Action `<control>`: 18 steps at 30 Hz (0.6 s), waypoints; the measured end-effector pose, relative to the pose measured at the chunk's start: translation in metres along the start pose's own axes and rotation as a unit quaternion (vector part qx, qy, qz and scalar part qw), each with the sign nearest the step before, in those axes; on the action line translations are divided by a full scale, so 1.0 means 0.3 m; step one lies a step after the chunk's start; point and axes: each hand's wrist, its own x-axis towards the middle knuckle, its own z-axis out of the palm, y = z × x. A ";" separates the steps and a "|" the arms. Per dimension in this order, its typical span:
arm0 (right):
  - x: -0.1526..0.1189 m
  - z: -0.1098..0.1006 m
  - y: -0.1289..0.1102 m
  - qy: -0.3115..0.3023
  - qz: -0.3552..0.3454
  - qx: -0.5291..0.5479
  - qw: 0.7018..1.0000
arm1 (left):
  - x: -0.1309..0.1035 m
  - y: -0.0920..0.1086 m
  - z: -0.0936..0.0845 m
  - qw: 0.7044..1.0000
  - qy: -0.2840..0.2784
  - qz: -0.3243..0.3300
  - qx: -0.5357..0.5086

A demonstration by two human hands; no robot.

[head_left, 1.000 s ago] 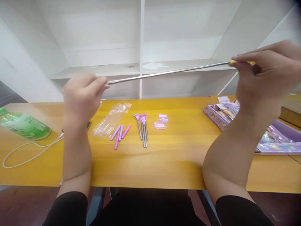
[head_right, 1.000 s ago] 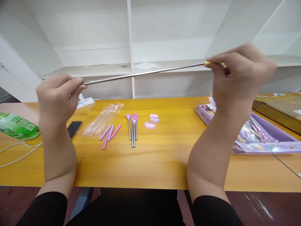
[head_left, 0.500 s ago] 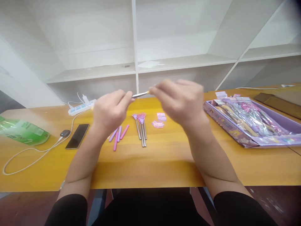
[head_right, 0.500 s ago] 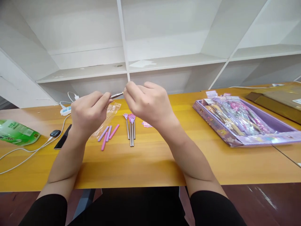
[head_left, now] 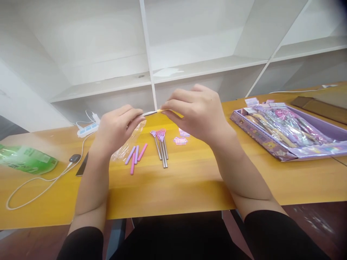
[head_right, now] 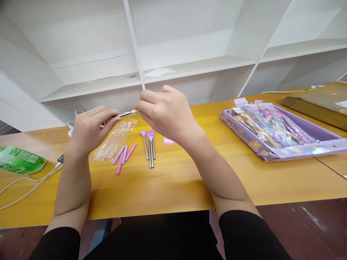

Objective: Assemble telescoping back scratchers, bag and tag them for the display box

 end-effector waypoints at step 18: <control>0.010 -0.008 0.080 0.127 0.129 0.297 0.938 | -0.075 -0.382 0.408 0.825 -0.496 -0.269 0.020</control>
